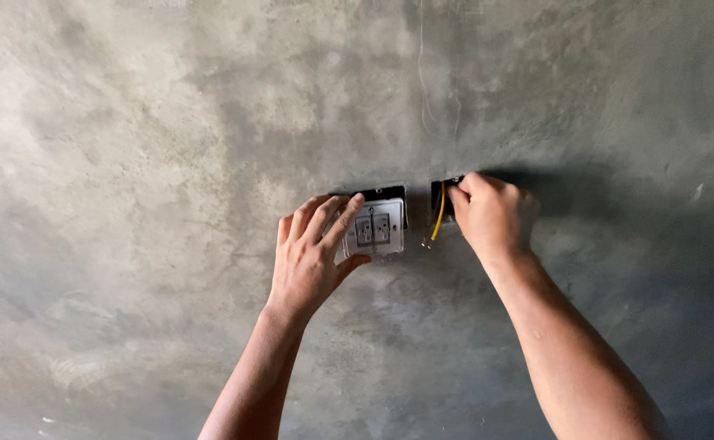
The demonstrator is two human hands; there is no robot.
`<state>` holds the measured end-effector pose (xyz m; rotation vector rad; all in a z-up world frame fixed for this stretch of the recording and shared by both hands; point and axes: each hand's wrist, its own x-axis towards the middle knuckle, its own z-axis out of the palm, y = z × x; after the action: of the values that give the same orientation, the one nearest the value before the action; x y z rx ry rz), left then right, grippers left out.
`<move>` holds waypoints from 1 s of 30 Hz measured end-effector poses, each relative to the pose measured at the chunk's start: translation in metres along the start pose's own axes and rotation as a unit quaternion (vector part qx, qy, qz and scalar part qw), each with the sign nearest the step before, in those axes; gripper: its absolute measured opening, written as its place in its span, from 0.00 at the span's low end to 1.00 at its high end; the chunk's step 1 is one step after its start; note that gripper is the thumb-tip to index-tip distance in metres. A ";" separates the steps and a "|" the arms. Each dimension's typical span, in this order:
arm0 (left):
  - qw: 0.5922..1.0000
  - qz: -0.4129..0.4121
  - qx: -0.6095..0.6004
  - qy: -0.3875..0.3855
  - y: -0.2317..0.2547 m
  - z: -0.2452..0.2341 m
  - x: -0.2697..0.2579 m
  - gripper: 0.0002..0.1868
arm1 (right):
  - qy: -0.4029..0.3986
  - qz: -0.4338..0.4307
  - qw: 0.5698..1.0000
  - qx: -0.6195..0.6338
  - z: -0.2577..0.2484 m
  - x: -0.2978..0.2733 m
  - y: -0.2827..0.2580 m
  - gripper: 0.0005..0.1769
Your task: The person installs an electrical socket into a wall cutout. They connect multiple colored wires to the socket terminals using a screwdriver, then secure the socket plate to the wall with screws.
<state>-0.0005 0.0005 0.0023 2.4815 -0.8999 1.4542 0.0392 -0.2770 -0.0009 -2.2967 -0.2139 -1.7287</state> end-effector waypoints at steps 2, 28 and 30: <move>1.000 0.003 -0.002 0.001 0.000 0.001 0.001 0.53 | -0.009 0.038 0.999 -0.012 0.002 0.005 0.008 0.19; 0.999 0.029 -0.006 0.029 0.004 0.008 0.014 0.49 | -0.074 -0.244 0.963 0.086 -0.024 0.002 -0.056 0.52; 0.999 0.037 0.012 0.037 0.004 0.014 0.020 0.49 | -0.063 -0.234 0.968 0.063 -0.027 0.003 -0.054 0.50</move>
<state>0.0151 -0.0171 0.0110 2.4187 -0.9767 1.5777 0.0002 -0.2339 0.0151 -2.3947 -0.9295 -1.7001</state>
